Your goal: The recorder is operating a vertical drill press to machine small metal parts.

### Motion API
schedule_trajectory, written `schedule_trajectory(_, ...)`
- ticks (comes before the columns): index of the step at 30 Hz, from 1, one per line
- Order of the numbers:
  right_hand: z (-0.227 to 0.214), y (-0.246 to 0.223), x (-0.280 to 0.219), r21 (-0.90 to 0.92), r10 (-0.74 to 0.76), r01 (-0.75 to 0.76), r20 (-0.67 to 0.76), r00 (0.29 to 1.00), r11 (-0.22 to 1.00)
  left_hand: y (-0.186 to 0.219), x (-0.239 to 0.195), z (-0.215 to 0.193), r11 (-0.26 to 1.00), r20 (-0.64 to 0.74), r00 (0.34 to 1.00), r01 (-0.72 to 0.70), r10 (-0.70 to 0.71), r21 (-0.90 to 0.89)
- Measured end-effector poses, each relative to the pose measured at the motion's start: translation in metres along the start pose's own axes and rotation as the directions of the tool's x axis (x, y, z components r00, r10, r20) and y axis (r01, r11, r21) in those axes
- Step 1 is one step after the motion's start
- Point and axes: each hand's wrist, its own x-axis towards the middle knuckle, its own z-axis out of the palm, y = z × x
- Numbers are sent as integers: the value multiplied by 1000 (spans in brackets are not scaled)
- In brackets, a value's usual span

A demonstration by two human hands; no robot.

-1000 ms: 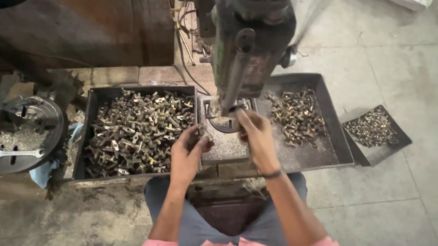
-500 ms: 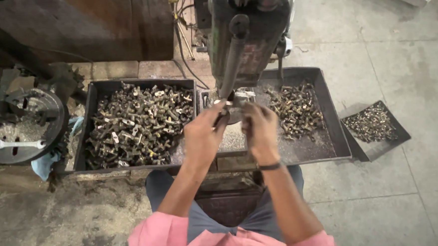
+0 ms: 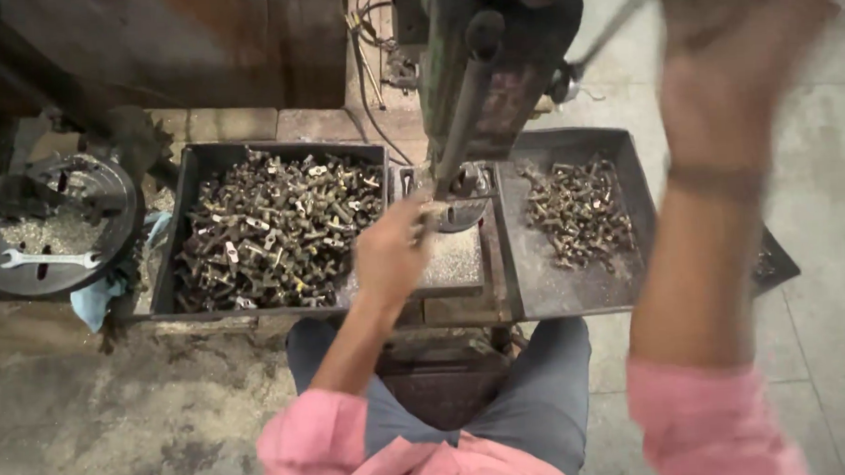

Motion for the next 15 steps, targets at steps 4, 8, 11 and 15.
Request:
schedule_trajectory(4,3,-2,-48,41,-147,141,199,969,989,-93,-30,-15,807,99,801,585,-590,73)
schedule_trajectory(8,-39,96,-51,-950,-303,188,107,947,251,-184,-56,23,877,141,906,332,-399,347)
schedule_trajectory(11,-37,113,-42,-981,-269,132,89,959,143,-214,-54,60,878,295,911,129,-289,461)
schedule_trajectory(15,-38,121,-36,-933,-265,120,27,964,340,-230,-37,78,861,472,862,-90,-184,500)
